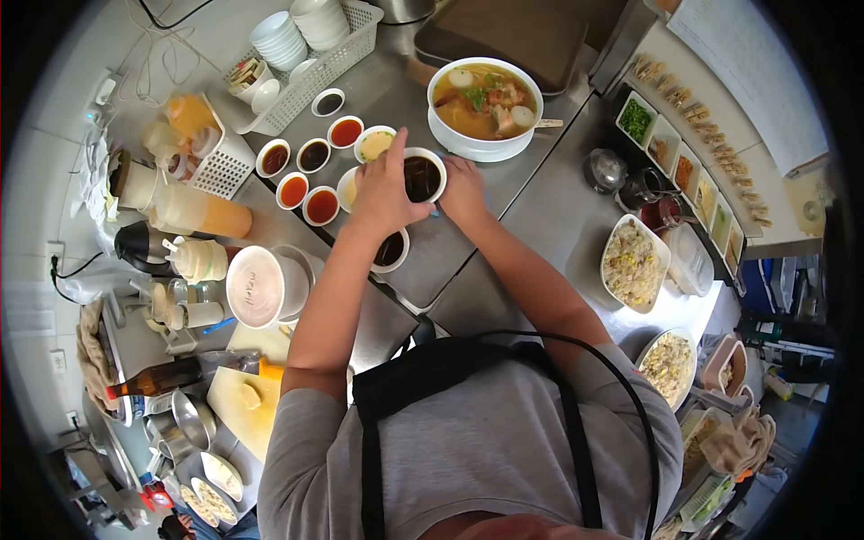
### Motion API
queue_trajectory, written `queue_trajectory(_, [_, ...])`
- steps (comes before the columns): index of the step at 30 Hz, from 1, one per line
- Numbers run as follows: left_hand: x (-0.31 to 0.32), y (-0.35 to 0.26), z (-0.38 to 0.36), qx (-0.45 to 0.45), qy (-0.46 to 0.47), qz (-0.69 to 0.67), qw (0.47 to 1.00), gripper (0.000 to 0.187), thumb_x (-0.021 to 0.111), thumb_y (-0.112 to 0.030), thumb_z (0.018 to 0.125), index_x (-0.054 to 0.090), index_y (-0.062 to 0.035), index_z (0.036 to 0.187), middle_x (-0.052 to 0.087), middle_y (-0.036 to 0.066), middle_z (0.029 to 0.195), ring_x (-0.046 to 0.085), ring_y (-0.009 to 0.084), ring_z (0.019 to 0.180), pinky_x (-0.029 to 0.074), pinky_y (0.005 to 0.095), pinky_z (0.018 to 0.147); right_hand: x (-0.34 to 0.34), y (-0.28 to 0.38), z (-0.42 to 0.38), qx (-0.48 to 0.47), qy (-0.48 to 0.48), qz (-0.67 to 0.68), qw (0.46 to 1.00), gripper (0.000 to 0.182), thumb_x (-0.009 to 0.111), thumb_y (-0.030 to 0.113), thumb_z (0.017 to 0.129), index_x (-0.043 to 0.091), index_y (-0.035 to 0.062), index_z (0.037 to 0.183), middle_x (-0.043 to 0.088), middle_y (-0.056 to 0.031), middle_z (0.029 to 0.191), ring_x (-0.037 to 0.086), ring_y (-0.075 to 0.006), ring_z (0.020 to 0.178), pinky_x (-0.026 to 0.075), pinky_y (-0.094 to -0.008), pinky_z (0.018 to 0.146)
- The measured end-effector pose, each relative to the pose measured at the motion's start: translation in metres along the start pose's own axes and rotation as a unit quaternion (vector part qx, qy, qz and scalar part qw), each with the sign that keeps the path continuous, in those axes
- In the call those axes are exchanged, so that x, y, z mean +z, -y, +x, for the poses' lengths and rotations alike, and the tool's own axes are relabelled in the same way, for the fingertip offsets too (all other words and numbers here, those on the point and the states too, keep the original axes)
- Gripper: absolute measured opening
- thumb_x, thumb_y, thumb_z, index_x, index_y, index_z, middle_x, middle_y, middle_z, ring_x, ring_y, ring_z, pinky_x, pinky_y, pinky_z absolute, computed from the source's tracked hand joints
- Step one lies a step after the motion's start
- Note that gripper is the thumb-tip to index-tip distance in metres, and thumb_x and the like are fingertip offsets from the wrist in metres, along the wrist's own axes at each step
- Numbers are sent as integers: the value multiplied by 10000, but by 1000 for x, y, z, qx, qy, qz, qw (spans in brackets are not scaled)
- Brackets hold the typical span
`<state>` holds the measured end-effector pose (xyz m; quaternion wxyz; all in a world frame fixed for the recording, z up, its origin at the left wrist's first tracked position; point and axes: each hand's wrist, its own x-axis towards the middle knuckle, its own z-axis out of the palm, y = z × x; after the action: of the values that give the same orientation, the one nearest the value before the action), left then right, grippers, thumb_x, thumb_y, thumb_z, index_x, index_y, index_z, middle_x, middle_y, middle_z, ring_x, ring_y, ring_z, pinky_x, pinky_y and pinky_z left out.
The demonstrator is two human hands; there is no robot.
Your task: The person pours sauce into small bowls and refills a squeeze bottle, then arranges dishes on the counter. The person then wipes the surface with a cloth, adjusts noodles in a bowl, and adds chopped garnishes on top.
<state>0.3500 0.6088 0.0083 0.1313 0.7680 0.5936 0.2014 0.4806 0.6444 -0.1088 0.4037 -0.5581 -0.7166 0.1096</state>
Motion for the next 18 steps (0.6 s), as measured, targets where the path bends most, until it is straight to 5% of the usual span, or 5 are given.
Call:
queue_trajectory(7, [-42,-1,11,-31,-25,-8,999,1034,766,-195,456,155,-76,1282,477,171,1100,465,316,1019,286,430,884,19,29,19,22,165,-141,976,426,549,314,707,507,133,1091,432,-54,1172,375,-262,1062,303,-429,805])
queue_trajectory(18, [-34,19,9,-40,-36,-32,998,1008,753,-235,468,172,-32,1267,460,192,1115,449,319,1036,287,461,877,12,30,9,-142,250,-95,953,306,509,107,677,563,149,976,536,7,1051,449,-172,1019,315,-363,801])
